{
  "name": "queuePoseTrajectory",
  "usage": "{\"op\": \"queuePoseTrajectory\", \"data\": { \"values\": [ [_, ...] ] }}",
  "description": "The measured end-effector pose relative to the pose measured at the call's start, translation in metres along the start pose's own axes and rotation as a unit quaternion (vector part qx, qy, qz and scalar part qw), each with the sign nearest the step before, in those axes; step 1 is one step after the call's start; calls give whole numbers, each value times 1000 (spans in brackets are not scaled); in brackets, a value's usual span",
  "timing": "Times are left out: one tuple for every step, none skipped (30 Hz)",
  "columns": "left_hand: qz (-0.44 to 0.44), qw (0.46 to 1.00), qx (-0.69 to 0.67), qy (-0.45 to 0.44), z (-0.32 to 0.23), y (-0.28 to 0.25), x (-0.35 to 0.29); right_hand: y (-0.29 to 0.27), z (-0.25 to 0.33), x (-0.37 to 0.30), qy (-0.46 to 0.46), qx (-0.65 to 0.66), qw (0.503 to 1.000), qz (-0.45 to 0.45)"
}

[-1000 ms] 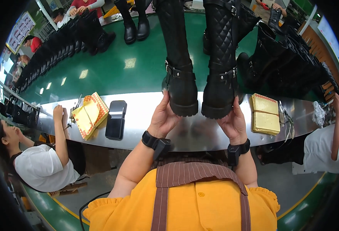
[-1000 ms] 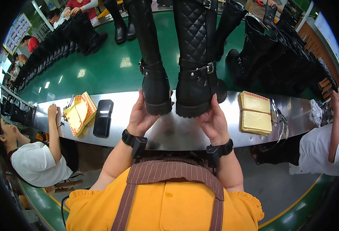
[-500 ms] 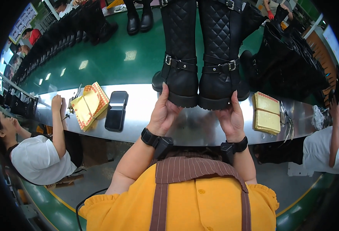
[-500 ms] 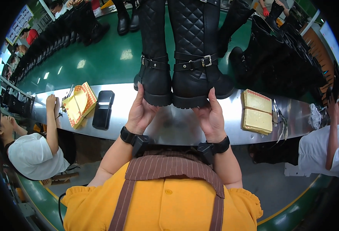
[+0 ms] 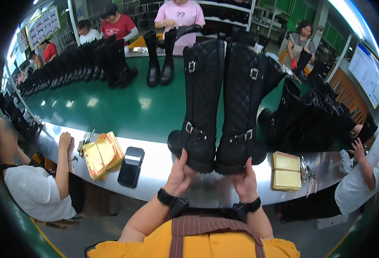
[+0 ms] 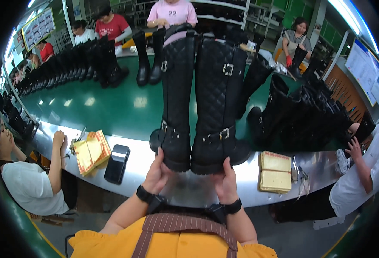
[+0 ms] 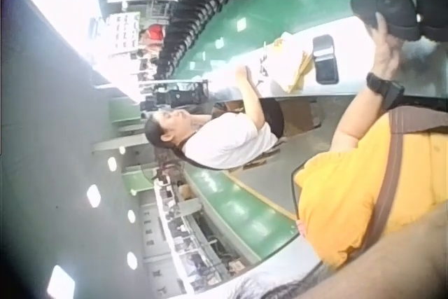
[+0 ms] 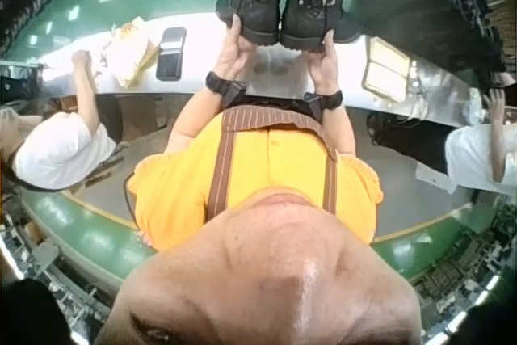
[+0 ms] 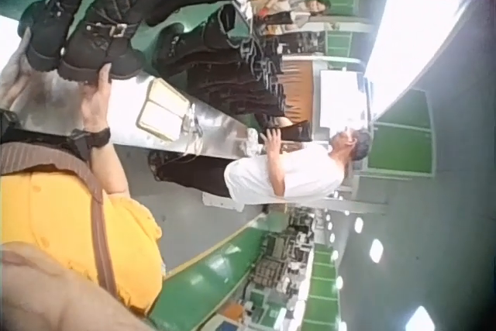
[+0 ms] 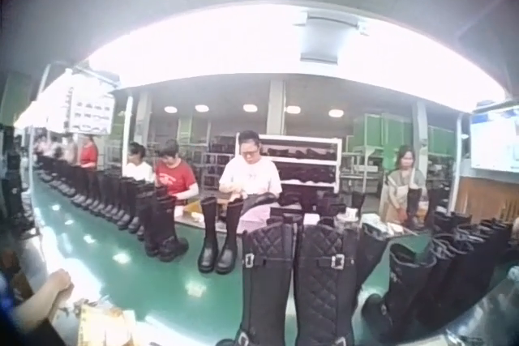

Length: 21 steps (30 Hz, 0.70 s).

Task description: Inspecting and cleaning black leather boots on a factory production line.

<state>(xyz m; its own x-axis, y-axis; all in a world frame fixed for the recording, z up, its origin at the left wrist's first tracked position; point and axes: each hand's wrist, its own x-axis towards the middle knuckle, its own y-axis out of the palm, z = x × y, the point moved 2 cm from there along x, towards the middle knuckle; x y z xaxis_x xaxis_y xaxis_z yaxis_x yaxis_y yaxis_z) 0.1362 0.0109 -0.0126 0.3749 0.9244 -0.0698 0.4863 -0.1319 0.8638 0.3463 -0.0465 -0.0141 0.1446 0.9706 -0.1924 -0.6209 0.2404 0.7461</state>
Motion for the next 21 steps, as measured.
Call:
{"op": "queuePoseTrajectory", "data": {
  "values": [
    [-26, 1000, 4, -12, 0, 0, 0, -3, 0, 2, -4, -12, 1000, -12],
    [-26, 997, 60, 28, -1, 2, -1, -4, -1, 2, -23, -8, 999, 24],
    [-19, 998, 61, 31, -1, 4, 0, -7, -2, 3, -18, -4, 1000, 2],
    [-22, 997, 61, 30, 0, 5, -1, -7, -3, 3, -28, -6, 999, 24],
    [-25, 997, 61, 29, 1, 5, -1, -8, -5, 3, -31, -5, 999, 22],
    [-29, 998, 55, 24, 2, 4, -2, -9, -5, 3, -35, -2, 999, 3],
    [-27, 998, 54, 25, 2, 3, -2, -8, -6, 3, -35, -5, 999, 22],
    [-30, 998, 55, 25, 2, 1, -2, -7, -5, 2, -37, -3, 999, 23],
    [-25, 998, 54, 21, 3, -2, -2, -8, -5, 2, -27, -3, 1000, 8],
    [-35, 998, 54, 25, 2, -5, -2, -7, -3, 1, -36, -3, 999, 24],
    [-14, 999, 31, -6, 2, -7, -1, -7, -1, 1, -37, 5, 998, 44],
    [-5, 999, 6, -42, 3, -9, 0, -5, 0, 1, -26, 17, 995, 90],
    [3, 999, 1, -37, 2, -11, 0, -8, 1, 1, -33, 9, 997, 64],
    [21, 996, -13, -88, 3, -11, 1, -7, 1, 3, -10, -30, 994, 104],
    [12, 989, -30, -143, 5, -12, 2, -7, 1, 4, 10, -61, 991, 119],
    [54, 985, -59, -156, 5, -9, 2, -6, 1, 4, 27, -75, 986, 149],
    [88, 984, -72, -139, 4, -7, 2, -5, 5, 6, -48, -218, 969, 108],
    [148, 956, -187, -172, 4, -3, 2, -4, 11, 7, -123, -355, 924, 68],
    [215, 902, -302, -222, 3, 2, 0, 2, 15, 11, -205, -422, 882, 50],
    [117, 921, -289, -232, 3, -1, 1, 8, 24, 11, -267, -456, 846, 71],
    [132, 932, -270, -204, 0, -1, 3, 17, 34, 14, -312, -506, 797, 111]
  ]
}}
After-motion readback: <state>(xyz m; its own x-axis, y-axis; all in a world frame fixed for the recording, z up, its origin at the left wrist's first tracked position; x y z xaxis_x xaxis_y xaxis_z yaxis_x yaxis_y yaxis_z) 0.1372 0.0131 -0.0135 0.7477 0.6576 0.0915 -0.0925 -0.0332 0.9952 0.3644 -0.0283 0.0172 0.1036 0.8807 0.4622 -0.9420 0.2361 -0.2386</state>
